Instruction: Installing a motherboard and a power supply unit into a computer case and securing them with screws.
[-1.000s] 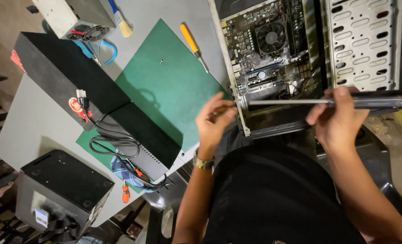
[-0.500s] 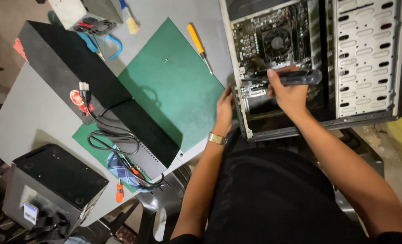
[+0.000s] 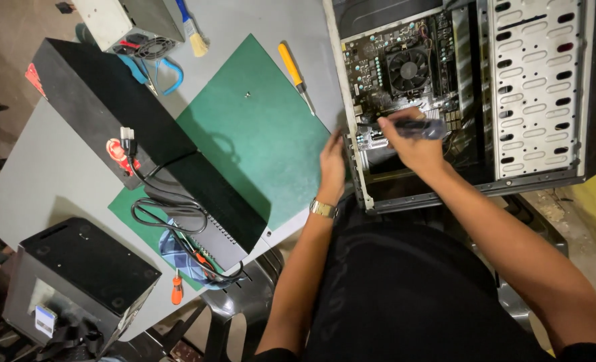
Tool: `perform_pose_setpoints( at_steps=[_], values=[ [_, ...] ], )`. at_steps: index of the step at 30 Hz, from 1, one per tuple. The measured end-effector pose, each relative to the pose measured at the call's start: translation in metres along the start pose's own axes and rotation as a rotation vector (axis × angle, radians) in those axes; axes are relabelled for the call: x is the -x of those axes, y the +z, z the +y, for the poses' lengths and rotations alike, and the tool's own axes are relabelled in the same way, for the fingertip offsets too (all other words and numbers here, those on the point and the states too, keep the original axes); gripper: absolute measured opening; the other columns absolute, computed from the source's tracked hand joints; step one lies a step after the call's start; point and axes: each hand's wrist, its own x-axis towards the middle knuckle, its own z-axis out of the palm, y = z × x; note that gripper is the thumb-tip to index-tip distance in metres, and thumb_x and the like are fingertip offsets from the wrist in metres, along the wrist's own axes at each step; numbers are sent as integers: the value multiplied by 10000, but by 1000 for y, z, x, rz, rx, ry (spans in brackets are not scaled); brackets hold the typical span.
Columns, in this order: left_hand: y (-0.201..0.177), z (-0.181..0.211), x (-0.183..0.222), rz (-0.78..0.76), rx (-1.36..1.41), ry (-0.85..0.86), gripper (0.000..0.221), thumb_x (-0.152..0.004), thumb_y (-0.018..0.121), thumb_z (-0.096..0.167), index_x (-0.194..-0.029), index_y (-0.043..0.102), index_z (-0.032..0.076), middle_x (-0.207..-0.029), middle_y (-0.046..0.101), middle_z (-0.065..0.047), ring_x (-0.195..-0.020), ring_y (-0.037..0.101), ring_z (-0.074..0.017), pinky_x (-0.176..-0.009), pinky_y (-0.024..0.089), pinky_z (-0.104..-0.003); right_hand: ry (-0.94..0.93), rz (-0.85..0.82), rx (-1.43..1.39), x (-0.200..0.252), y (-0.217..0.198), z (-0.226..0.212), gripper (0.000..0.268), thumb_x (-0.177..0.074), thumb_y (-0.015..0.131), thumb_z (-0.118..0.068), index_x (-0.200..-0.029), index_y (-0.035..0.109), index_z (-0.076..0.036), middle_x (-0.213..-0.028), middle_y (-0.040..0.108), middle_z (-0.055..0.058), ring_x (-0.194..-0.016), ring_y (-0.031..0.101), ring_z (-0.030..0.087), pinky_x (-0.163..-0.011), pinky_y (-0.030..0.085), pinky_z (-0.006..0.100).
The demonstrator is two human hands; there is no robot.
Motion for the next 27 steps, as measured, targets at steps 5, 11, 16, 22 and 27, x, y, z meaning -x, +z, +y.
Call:
perform_pose_setpoints(
  at_steps=[5,11,16,22,27],
  values=[
    [2,121,75,73,-328,684,572,-900,632,516,-1279,685,92,-1172,646,-72,-1130,616,-241,-1040,492,-377,-264,-95,267,2,7,-11,240,-881,885,-202,-1047,766,-75,-840,725,93,-710,715,223,-611,551,339],
    [23,148,98,117,-1006,1132,265,-929,675,467,-929,748,212,-1022,618,33,-754,679,-179,-664,548,-291,-679,-185,589,-8,13,24,366,-907,770,-324,-1178,729,-80,-980,641,98,-788,671,354,-737,570,446],
    [25,154,81,118,-1086,1196,191,-910,646,152,-1072,724,216,-1030,592,3,-812,692,-232,-672,573,-308,-577,-265,549,-8,4,3,482,-845,819,-349,-1214,725,-54,-1050,625,114,-967,653,346,-886,528,433],
    [36,166,80,-176,-805,1248,143,-817,623,105,-881,750,90,-1080,604,-65,-878,691,-372,-802,565,-431,-477,-357,247,0,-15,-66,525,-870,763,-189,-1291,597,75,-1425,592,271,-1240,605,477,-1018,466,542],
    [39,140,70,43,-963,1150,193,-825,669,178,-1005,738,162,-1000,625,-18,-832,681,-297,-726,540,-356,-482,-191,318,0,-33,56,346,-974,784,-342,-1046,664,-26,-995,668,166,-954,654,347,-886,497,412]
  ],
)
